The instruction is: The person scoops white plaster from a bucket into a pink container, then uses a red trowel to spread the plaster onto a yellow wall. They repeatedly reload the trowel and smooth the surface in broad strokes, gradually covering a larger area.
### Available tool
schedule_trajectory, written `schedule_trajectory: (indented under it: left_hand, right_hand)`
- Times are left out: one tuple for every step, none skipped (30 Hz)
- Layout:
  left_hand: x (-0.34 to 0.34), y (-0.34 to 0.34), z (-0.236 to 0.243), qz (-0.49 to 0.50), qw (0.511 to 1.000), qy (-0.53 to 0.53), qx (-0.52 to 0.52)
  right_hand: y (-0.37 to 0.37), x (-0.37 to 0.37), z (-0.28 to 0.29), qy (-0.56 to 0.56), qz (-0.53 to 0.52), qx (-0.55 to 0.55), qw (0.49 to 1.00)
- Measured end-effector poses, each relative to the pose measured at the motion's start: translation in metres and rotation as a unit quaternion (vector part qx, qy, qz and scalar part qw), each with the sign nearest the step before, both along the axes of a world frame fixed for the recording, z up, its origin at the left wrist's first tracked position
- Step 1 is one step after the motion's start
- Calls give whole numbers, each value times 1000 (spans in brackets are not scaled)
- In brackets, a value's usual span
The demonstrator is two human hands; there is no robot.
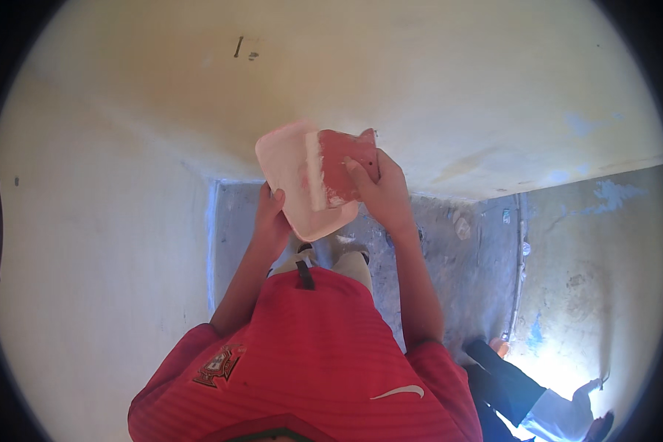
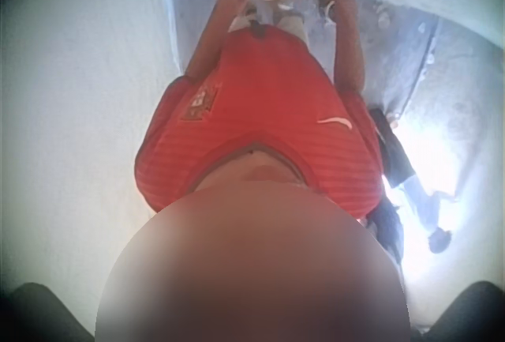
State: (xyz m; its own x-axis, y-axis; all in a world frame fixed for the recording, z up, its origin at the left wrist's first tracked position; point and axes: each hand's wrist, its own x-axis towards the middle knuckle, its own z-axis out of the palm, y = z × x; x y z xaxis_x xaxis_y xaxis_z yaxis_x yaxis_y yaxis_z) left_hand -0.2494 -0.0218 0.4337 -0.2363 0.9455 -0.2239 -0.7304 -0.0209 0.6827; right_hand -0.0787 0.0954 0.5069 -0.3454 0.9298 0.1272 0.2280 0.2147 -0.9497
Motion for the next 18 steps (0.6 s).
schedule_trajectory:
  left_hand:
    - [-2,-1,-1,-8,1000,-10,13]
    - [-6,0,-1,-15,999,-21,29]
    - [-9,-1,1,-16,999,-26,26]
    - [-11,-6,3,-18,999,-30,23]
    - [-13,-9,2,-19,999,-34,21]
    - [-16,-11,2,-19,999,-33,23]
    - [-18,-14,2,-17,999,-32,25]
    - [-15,-13,2,-8,999,-32,31]
    - [-14,-14,0,-7,999,-39,35]
    - [-12,-15,-2,-6,998,-45,40]
    - [-12,-18,-7,-10,998,-52,43]
    - [-12,-24,-10,-14,997,-58,48]
    - [-12,-28,-12,-19,996,-64,52]
    - [-11,-30,-15,-22,996,-72,57]
    - [-1,-23,-15,-14,994,-83,62]
    - [10,-15,-16,-9,993,-96,66]
    - [19,-4,-11,3,992,-104,70]
    - [28,-1,-7,14,992,-102,73]
  right_hand:
    - [1,7,1,3,-8,-72,997]
    - [-1,11,10,6,-14,-141,990]
    - [-3,14,17,9,-20,-209,978]
    - [-5,17,15,41,-31,-229,972]
    - [-7,20,6,72,-41,-247,966]
    - [-5,22,-1,105,-50,-259,959]
    - [-4,23,-7,124,-48,-269,954]
    - [3,27,-9,139,-39,-278,950]
    - [6,31,-13,159,-34,-285,945]
    - [12,34,-15,171,-34,-288,942]
    - [11,35,-19,184,-39,-292,938]
    - [8,35,-20,199,-42,-298,933]
    - [5,35,-19,220,-45,-293,930]
    - [3,35,-12,238,-46,-287,927]
    - [16,43,-1,256,-39,-282,924]
    - [33,56,8,264,-11,-265,927]
    - [54,58,31,263,-9,-222,939]
    - [63,59,61,265,-12,-182,947]
